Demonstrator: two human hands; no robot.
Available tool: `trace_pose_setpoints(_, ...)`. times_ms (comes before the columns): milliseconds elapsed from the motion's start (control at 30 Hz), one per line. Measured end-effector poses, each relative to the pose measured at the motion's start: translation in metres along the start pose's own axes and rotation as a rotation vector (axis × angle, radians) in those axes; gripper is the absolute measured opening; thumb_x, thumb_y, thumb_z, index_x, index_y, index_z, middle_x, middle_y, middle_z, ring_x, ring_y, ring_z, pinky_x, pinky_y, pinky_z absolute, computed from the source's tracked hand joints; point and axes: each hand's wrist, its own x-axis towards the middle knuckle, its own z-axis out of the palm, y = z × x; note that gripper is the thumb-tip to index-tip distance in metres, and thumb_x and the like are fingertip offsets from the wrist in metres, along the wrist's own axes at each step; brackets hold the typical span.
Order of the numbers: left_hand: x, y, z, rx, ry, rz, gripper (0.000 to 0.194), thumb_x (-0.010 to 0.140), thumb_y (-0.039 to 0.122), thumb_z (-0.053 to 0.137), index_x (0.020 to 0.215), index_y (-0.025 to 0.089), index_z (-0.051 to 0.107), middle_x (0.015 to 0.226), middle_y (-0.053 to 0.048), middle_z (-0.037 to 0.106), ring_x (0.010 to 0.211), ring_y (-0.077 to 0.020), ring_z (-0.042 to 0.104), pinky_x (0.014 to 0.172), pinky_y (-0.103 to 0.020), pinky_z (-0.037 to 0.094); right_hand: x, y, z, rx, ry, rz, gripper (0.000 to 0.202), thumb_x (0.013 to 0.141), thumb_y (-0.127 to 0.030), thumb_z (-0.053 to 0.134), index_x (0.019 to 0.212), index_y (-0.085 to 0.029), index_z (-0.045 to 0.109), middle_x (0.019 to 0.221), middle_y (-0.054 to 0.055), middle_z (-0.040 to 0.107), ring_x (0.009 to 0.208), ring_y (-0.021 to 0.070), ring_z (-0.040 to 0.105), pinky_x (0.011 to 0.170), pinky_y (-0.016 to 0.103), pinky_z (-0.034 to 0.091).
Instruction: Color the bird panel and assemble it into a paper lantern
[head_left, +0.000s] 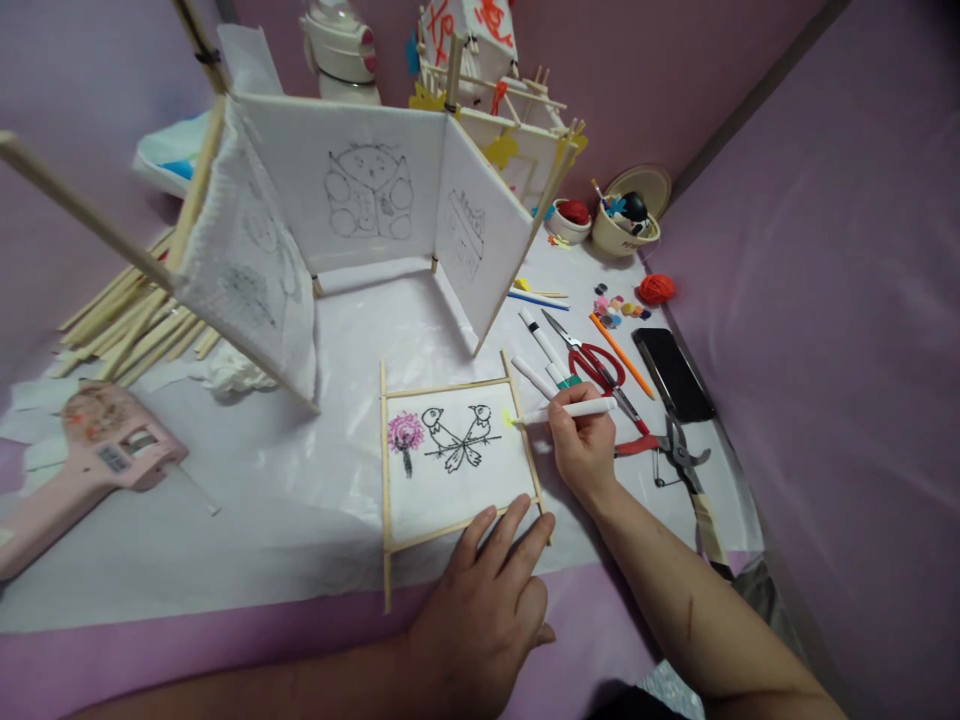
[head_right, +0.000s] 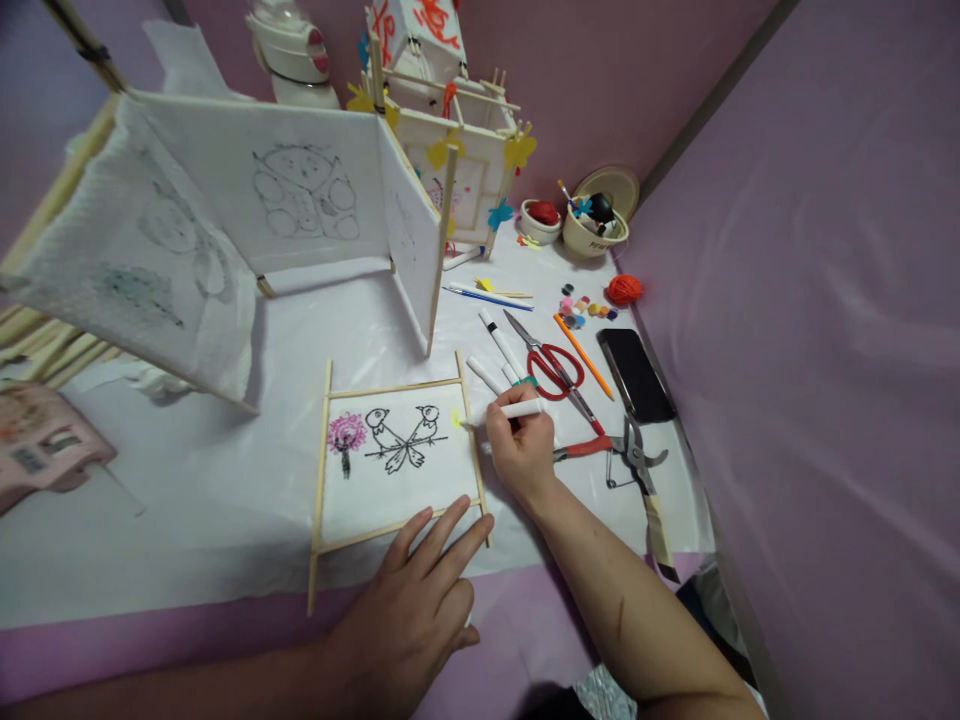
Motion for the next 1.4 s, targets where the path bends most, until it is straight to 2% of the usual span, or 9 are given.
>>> trace_pose_setpoints(200, 0.0000, -0.0012, -0.0001, -0.020, -0.022, 0.006, 0.030, 0.094, 0.047, 0.062, 0.090, 0.017, 0.058, 0.157, -0.013, 0.040, 0.153, -0.0347, 0.014, 0.119, -0.050, -0.003, -0.0010, -0.0006, -0.0007, 0.025, -0.009, -0.033, 0.016, 0.092, -0.031, 0.056, 0.079, -0.021, 0.052, 0.061, -0.005, 0.049, 0.051, 0.0114, 0.045, 0.049, 0.025, 0.036)
trace_pose_setpoints(400, -0.0005, 0.0001, -0.0006, -0.025, -0.013, 0.004, 0.032, 0.093, 0.048, 0.063, 0.089, 0.017, 0.058, 0.155, -0.013, 0.042, 0.152, -0.0350, 0.014, 0.119, -0.050, -0.005, -0.0024, -0.0029, 0.0018, -0.047, 0.033, -0.137, 0.012, 0.091, -0.028, 0.058, 0.083, -0.022, 0.053, 0.066, -0.004, 0.051, 0.056, 0.0123, 0.046, 0.052, 0.026, 0.038)
trace_pose_setpoints(733, 0.0017, -0.0004, -0.0029, -0.002, 0.002, -0.001, 0.031, 0.094, 0.047, 0.062, 0.088, 0.017, 0.058, 0.154, -0.012, 0.044, 0.151, -0.0344, 0.020, 0.118, -0.050, 0.002, -0.0030, -0.0023, 0.0031, -0.104, 0.006, -0.214, 0.011, 0.091, -0.023, 0.058, 0.083, -0.022, 0.051, 0.065, -0.004, 0.050, 0.056, 0.0122, 0.045, 0.053, 0.026, 0.037)
trace_pose_setpoints(1000, -0.0002, -0.0003, -0.0002, -0.005, -0.015, -0.007, 0.031, 0.095, 0.047, 0.060, 0.090, 0.017, 0.058, 0.156, -0.012, 0.040, 0.153, -0.0341, 0.013, 0.119, -0.051, 0.001, -0.0029, -0.0043, 0.0036, -0.125, 0.008, -0.229, 0.011, 0.091, -0.023, 0.058, 0.082, -0.022, 0.050, 0.066, -0.004, 0.050, 0.056, 0.0121, 0.045, 0.052, 0.026, 0.036)
trace_pose_setpoints(1400, 0.0005, 0.0002, -0.0028, -0.005, -0.003, -0.008, 0.030, 0.094, 0.047, 0.062, 0.091, 0.017, 0.062, 0.155, -0.011, 0.043, 0.151, -0.0336, 0.020, 0.120, -0.052, 0.013, -0.0029, -0.0060, 0.0041, -0.156, 0.010, -0.250, 0.011, 0.091, -0.024, 0.058, 0.082, -0.022, 0.051, 0.068, -0.003, 0.052, 0.055, 0.0119, 0.045, 0.052, 0.026, 0.037)
